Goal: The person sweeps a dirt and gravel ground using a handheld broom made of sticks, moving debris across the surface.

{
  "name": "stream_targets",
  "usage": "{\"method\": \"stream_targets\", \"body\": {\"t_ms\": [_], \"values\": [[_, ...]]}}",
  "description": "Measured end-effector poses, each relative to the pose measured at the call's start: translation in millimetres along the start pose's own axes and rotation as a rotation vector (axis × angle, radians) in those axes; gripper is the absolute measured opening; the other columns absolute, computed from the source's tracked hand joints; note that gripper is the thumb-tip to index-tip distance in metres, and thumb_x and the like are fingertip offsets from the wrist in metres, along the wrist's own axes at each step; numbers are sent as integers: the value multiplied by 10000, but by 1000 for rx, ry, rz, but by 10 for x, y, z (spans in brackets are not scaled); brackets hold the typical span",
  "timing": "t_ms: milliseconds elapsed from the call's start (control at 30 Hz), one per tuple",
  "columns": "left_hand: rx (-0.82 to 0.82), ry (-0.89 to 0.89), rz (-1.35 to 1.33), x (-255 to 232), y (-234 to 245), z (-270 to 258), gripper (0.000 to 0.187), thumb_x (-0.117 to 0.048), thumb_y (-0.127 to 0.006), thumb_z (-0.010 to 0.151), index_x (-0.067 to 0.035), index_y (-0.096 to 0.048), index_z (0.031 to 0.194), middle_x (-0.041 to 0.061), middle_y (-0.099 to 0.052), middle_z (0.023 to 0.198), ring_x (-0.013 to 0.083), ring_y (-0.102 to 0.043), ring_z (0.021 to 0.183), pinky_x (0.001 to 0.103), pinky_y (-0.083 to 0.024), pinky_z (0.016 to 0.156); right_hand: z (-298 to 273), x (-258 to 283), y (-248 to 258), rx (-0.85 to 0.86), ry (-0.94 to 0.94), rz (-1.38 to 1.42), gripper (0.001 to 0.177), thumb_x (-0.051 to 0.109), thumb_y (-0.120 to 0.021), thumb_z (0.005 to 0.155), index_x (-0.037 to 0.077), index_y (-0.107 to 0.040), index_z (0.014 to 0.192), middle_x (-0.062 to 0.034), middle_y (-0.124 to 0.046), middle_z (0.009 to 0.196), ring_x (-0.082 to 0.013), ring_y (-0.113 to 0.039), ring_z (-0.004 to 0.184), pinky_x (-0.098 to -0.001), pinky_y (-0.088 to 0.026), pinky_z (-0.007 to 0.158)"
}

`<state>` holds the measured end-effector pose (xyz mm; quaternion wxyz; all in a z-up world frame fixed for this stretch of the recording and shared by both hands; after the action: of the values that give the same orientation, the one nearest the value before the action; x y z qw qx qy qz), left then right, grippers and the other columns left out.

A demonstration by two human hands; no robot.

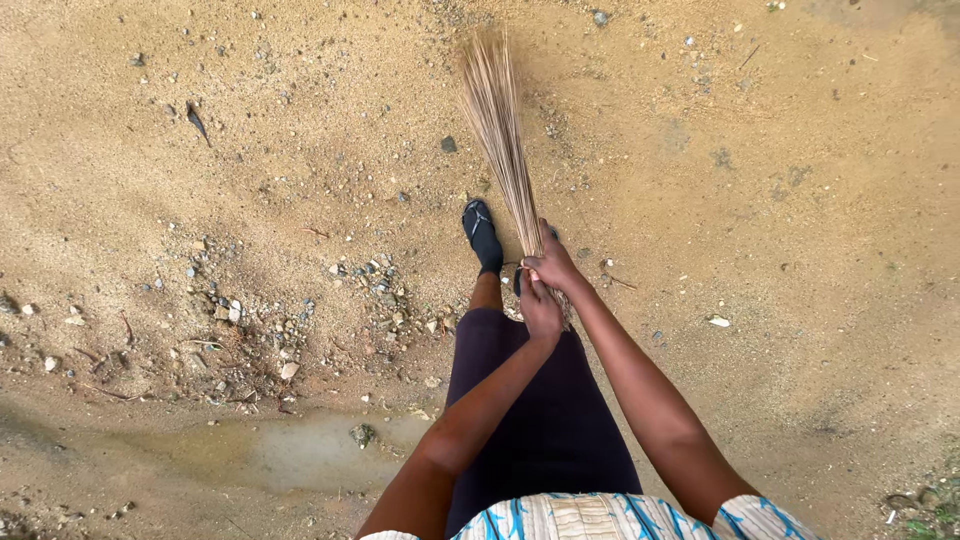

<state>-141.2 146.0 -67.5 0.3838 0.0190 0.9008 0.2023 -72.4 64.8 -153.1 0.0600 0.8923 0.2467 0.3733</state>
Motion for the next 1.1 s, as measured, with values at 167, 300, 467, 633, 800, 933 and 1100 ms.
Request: {"method": "stream_targets", "body": {"t_ms": [167,300,467,633,800,933,1100], "values": [[130,-106,-109,-112,-174,-438,522,-266,-385,1077,42,-407,1497,301,-583,1374,396,-619,1240,432,-477,1025,-572,-266,358,-139,-84,55,1051,83,-724,831,75,-74,1657,-299,-647,1262,-315,-713,982,-386,-581,844],[399,-39,102,1,-476,-296,514,-301,-398,1077,12,-447,1482,302,-623,1303,422,-635,1192,453,-478,1029,-612,-672,628,-387,-146,266,1018,30,-670,834,-3,-45,1637,-239,-672,1108,-264,-726,806,-366,-611,660],[525,-62,263,319,-901,65,474,-339,-446,1063,-15,-600,1373,302,-684,1191,467,-643,1133,491,-499,984,-401,-1157,716,-472,-301,420,739,42,-690,847,-122,-287,1445,-224,-689,989,-259,-699,780,-361,-573,621],[373,105,201,794,-933,330,479,-360,-433,1068,-9,-632,1327,264,-722,1095,409,-704,1015,464,-518,895,26,-1102,458,-183,-252,94,562,86,-759,843,-75,-453,1286,-236,-702,1016,-286,-728,847,-382,-604,699],[71,137,-1,962,-589,246,492,-340,-433,1077,42,-609,1332,225,-733,1013,339,-722,909,439,-524,839,241,-792,-24,99,-279,-24,789,100,-744,820,-31,-320,1472,-249,-709,1098,-309,-744,927,-394,-625,789],[-12,205,-104,722,-343,-39,513,-323,-407,1091,61,-532,1407,262,-713,1040,380,-678,914,456,-519,840,102,-698,-199,150,-219,-81,1084,119,-781,838,52,-43,1628,-322,-616,1297,-316,-701,1050,-388,-578,903],[-15,-24,-66,499,-256,-538,473,-288,-383,1116,40,-462,1449,285,-654,1250,401,-659,1131,466,-496,954,-417,-735,-88,96,-146,-7,1052,116,-753,845,66,-54,1629,-285,-474,1498,-296,-718,1095,-367,-584,938]]}}
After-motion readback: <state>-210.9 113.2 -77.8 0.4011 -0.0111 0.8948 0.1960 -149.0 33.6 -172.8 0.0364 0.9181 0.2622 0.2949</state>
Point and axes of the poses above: each hand's wrist, its own z-axis towards the middle knuckle, its own y-axis out of the back of the hand, x = y × z, the point moved 4 cm from there along z, towards the middle knuckle
